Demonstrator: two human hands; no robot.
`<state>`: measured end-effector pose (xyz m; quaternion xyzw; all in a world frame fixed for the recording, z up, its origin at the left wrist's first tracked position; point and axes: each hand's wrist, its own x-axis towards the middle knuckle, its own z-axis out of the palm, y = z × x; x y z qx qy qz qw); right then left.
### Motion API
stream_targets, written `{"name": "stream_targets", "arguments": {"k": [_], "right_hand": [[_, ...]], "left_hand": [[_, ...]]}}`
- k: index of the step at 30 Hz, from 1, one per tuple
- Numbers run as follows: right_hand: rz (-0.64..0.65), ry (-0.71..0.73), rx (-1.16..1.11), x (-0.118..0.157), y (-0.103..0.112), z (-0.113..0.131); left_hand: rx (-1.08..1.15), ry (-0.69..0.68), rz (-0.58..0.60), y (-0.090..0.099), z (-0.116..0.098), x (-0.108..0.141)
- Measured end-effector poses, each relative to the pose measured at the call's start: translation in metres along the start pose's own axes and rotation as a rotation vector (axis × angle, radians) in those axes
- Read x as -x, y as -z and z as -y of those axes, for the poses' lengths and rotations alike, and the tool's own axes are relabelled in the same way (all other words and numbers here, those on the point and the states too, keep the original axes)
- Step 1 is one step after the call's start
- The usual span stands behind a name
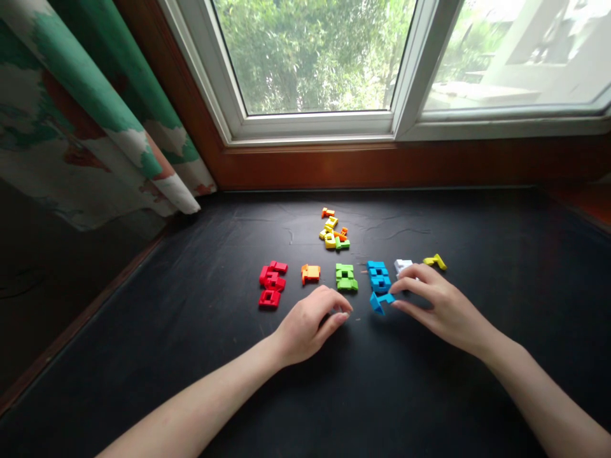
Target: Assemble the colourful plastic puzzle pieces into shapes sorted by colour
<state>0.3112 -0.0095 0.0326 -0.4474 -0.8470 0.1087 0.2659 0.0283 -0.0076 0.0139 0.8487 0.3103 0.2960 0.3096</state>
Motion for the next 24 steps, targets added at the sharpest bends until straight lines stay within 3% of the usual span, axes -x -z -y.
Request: {"name": "stream_targets", "arguments": {"k": [4,8,24], "right_hand": [[0.076,0.042,0.118,0.0003,-0.0010,-0.0031],[0.099,0.049,0.193,0.0003,-0.0014,-0.0038],[0.149,0.036,0.210,0.0010,-0.0024,-0.0097]], "left_hand": [[-0.070,-0.164,0.087,0.0008,-0.0041,-0.0026],[-0.182,-0.244,0.184,-0.0004,-0.0065,-0.0029],[-0.208,-0.252,0.214,-0.0013,-0.0045,-0.0031]]}}
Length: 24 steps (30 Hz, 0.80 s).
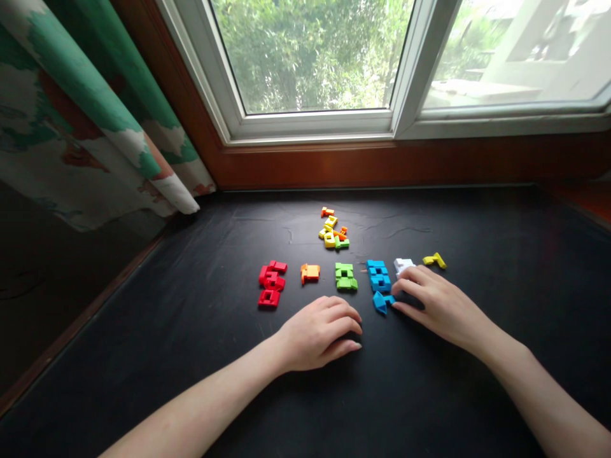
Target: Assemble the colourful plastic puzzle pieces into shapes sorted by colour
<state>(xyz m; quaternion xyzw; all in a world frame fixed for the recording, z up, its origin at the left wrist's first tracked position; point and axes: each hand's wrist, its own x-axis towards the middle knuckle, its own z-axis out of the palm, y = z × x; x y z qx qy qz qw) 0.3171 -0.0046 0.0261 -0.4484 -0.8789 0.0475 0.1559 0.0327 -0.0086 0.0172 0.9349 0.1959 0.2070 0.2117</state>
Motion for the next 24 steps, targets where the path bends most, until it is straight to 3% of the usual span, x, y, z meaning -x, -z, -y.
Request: {"name": "stream_targets", "arguments": {"k": [9,15,20,24], "right_hand": [[-0.111,0.028,-0.057,0.000,0.004,0.005],[-0.117,0.174,-0.202,-0.001,-0.006,0.039],[-0.029,0.340,-0.303,-0.002,-0.022,0.073],[-0.008,0.368,-0.366,-0.002,-0.029,0.080]], "left_hand": [[-0.024,0.040,-0.048,0.001,-0.002,-0.001],[-0.138,0.143,-0.154,0.013,0.002,-0.004],[-0.240,0.284,-0.188,0.038,0.023,-0.017],[-0.408,0.372,-0.145,0.052,0.050,-0.041]]}}
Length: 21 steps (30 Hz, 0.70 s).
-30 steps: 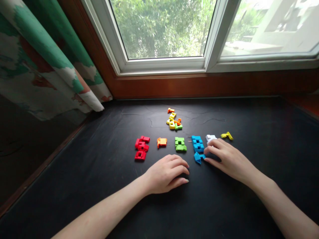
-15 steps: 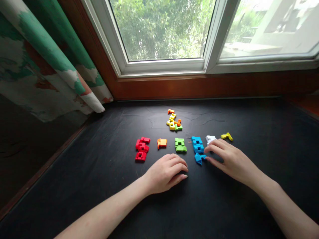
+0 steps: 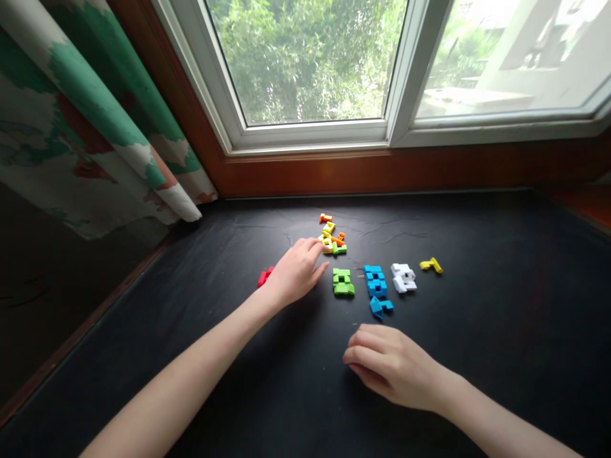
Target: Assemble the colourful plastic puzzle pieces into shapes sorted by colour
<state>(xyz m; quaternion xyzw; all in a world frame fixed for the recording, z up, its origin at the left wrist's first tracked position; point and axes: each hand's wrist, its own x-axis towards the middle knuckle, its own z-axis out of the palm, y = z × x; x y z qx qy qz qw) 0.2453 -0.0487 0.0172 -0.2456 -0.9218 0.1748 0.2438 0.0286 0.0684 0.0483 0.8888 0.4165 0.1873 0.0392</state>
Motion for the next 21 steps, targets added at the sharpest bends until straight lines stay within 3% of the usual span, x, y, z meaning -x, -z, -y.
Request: {"name": "stream_targets", "arguments": {"k": [3,7,16,21], "right_hand": [[-0.002,-0.020,-0.022,0.002,0.001,-0.004],[-0.034,-0.026,-0.025,0.004,0.003,-0.010],[-0.099,0.006,-0.020,0.007,0.005,-0.012],[-0.129,0.007,-0.019,0.007,0.007,-0.013]], "left_hand": [[-0.207,0.028,0.101,-0.005,0.010,-0.025],[-0.245,0.045,0.141,-0.014,0.016,-0.044],[-0.203,0.083,0.128,-0.023,0.023,-0.052],[-0.080,0.090,0.066,-0.012,0.024,-0.046]]}}
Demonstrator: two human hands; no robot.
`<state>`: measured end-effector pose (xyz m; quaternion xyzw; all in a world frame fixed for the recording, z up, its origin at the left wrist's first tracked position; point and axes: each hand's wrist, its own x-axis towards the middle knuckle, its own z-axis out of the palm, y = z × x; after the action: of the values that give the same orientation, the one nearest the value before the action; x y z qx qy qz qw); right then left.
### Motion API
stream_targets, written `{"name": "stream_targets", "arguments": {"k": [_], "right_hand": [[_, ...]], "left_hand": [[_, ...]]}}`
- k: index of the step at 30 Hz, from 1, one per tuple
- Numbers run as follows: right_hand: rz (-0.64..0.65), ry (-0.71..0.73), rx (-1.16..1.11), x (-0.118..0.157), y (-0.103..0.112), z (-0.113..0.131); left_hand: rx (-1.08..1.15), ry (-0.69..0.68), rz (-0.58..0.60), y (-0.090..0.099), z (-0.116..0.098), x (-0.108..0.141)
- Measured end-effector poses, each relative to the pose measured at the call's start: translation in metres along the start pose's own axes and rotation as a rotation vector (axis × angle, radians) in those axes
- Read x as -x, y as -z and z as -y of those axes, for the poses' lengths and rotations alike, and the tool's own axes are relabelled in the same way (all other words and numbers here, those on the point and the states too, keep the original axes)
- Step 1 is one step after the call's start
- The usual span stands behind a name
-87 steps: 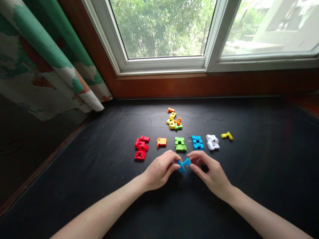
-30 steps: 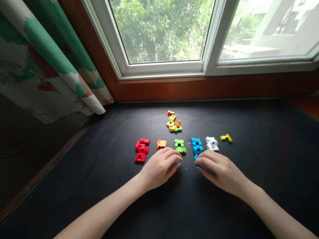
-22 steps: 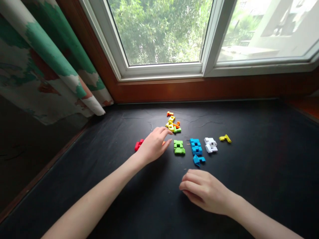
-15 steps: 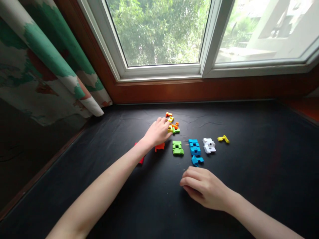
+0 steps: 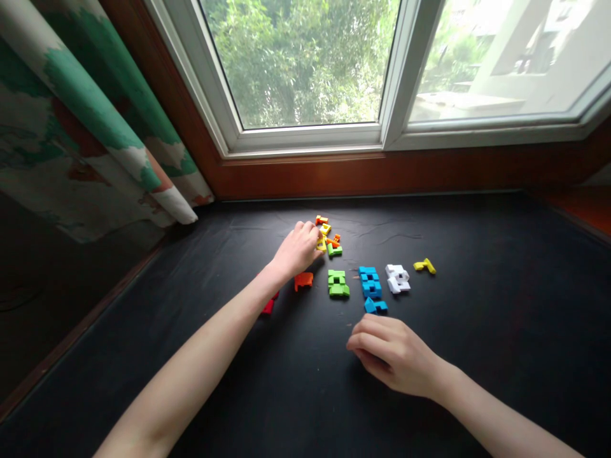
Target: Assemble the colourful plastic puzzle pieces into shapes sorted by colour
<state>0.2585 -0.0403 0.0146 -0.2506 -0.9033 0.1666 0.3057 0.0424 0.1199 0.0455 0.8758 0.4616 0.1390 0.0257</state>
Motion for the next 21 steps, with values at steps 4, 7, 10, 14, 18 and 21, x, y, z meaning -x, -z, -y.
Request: {"name": "stream_targets", "arguments": {"k": [4,7,10,14,18,21], "right_hand": [[-0.065,-0.047,-0.023,0.001,0.001,0.000],[-0.142,-0.113,-0.042,0.002,0.000,0.000],[-0.233,-0.189,-0.039,0.003,-0.001,-0.002],[-0.241,-0.291,-0.008,0.005,-0.005,-0.004],[-0.197,-0.329,0.029,0.006,-0.009,-0.005],[-0.197,-0.338,0.017,0.007,-0.010,-0.005]], "left_hand": [[0.218,0.007,-0.032,0.010,-0.018,0.031],[0.855,0.050,-0.021,0.007,-0.041,0.067],[1.155,0.078,0.016,-0.005,-0.060,0.100],[1.291,0.097,0.065,-0.020,-0.068,0.121],[1.259,0.026,0.068,-0.025,-0.066,0.123],[1.199,-0.045,0.051,-0.026,-0.065,0.124]]}}
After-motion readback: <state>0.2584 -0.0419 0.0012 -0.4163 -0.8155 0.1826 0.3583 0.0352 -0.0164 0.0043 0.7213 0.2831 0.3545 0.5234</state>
